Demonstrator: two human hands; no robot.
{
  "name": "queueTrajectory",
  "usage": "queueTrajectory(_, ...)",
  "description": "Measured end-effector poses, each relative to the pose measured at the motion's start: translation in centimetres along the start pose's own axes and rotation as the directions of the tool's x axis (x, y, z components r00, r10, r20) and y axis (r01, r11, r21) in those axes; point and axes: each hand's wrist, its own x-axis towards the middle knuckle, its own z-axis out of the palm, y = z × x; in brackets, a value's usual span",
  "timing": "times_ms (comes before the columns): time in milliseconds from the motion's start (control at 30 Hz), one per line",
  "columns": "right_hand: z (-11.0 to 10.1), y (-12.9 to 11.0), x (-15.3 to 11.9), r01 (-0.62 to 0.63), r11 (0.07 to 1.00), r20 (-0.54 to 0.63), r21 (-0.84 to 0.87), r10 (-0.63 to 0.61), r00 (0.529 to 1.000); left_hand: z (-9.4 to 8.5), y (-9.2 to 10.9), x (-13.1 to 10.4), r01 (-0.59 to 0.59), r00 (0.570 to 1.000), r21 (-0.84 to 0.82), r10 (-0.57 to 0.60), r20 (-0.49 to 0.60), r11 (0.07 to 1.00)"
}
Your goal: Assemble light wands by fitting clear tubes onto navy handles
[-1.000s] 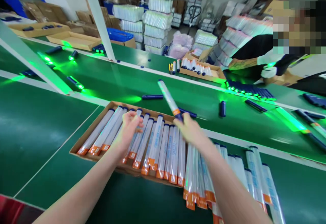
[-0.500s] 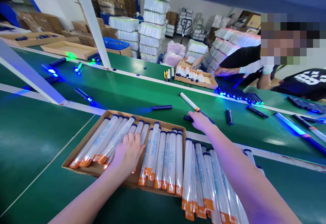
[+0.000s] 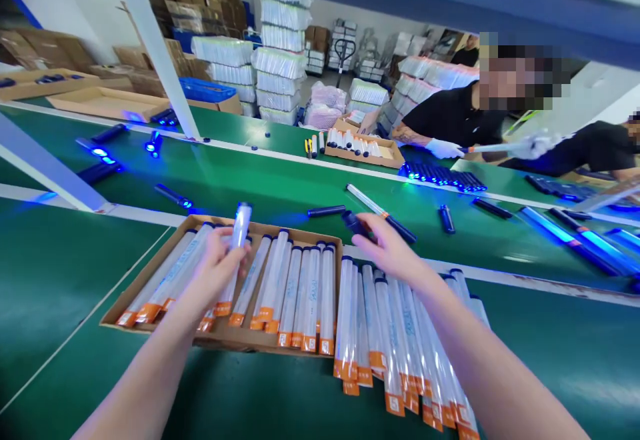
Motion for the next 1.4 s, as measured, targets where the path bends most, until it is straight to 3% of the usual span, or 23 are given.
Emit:
queueTrajectory(33, 0.5, -2.1, -2.0, 0.017, 0.989, 0.077, 0.146, -0.029, 0.997, 0.1, 0.9, 0.0, 0.054, 0.998, -0.255, -0.049, 0.024, 0.966)
queueTrajectory(67, 1.2, -4.3, -3.9, -0.031, 0.917, 0.193, 0.398, -0.05, 0.98, 0.5, 2.0, -0.1, 0.122, 0.992, -0.461, -0.094, 0.083, 0.879)
queueTrajectory(100, 2.2, -6.4, -5.9, -0.139, 0.781, 0.306, 0.608, -0.069, 0.949, 1.0, 3.0, -0.2, 0.197, 0.98, -0.606, -0.129, 0.155, 0.771)
queueTrajectory(167, 4.8, -10.0, -9.4, -0.392, 0.404, 0.47, 0.827, -0.115, 0.875, 2.3, 4.7, -0.5, 0.313, 0.95, -0.75, -0.175, 0.26, 0.583)
queueTrajectory(233, 7.5, -12.8, -11.9, -0.511, 0.057, 0.513, 0.858, -0.141, 0.846, 3.5, 5.6, -0.9, 0.334, 0.941, -0.809, -0.223, 0.256, 0.483)
queueTrajectory(300, 9.9, -14.5, -13.3, -0.52, -0.194, 0.502, 0.832, -0.138, 0.854, 4.3, 5.6, -1.2, 0.315, 0.945, -0.84, -0.229, 0.234, 0.441)
queueTrajectory(333, 10.8, -15.1, -13.6, -0.513, -0.276, 0.496, 0.813, -0.133, 0.858, 4.5, 5.3, -1.3, 0.307, 0.948, -0.852, -0.216, 0.234, 0.424)
queueTrajectory(400, 12.2, -15.9, -13.8, -0.496, -0.35, 0.486, 0.795, -0.123, 0.866, 4.6, 4.5, -1.6, 0.291, 0.954, -0.875, -0.178, 0.239, 0.386)
queueTrajectory(600, 13.9, -16.6, -13.8, -0.501, -0.295, 0.507, 0.814, -0.061, 0.86, 4.3, 3.1, -2.0, 0.229, 0.972, -0.905, -0.137, 0.191, 0.359)
queueTrajectory(733, 13.7, -16.9, -13.9, -0.559, -0.183, 0.578, 0.809, 0.076, 0.812, 4.2, 3.2, -2.0, 0.207, 0.978, -0.885, -0.125, 0.17, 0.416)
queueTrajectory(800, 13.5, -17.0, -14.0, -0.595, -0.172, 0.616, 0.785, 0.111, 0.78, 4.0, 3.2, -2.0, 0.234, 0.972, -0.867, -0.135, 0.194, 0.44)
queueTrajectory(867, 13.4, -16.8, -14.2, -0.607, -0.221, 0.635, 0.764, 0.09, 0.767, 3.7, 3.2, -2.1, 0.284, 0.959, -0.842, -0.137, 0.248, 0.459)
queueTrajectory(1000, 13.4, -16.2, -14.4, -0.534, -0.378, 0.558, 0.756, -0.055, 0.828, 2.6, 3.2, -2.3, 0.299, 0.949, -0.825, -0.058, 0.311, 0.48)
queueTrajectory(1067, 13.4, -15.9, -14.3, -0.536, -0.469, 0.533, 0.702, -0.153, 0.832, 2.4, 3.3, -2.4, 0.258, 0.957, -0.832, -0.013, 0.289, 0.491)
queueTrajectory(1133, 13.4, -15.8, -14.0, -0.551, -0.478, 0.526, 0.684, -0.199, 0.827, 2.5, 3.4, -2.5, 0.182, 0.975, -0.828, 0.01, 0.221, 0.53)
queueTrajectory(1200, 13.4, -15.9, -13.9, -0.549, -0.381, 0.541, 0.744, -0.14, 0.83, 3.0, 3.7, -2.7, 0.097, 0.993, -0.817, -0.002, 0.116, 0.568)
queueTrajectory(1267, 13.5, -16.2, -13.9, -0.552, -0.229, 0.565, 0.802, -0.011, 0.825, 3.6, 4.0, -2.8, 0.066, 0.998, -0.81, -0.052, 0.044, 0.582)
queueTrajectory(1400, 13.1, -16.6, -14.4, -0.587, -0.016, 0.584, 0.809, 0.136, 0.801, 4.1, 4.5, -3.2, 0.153, 0.985, -0.837, -0.151, 0.085, 0.525)
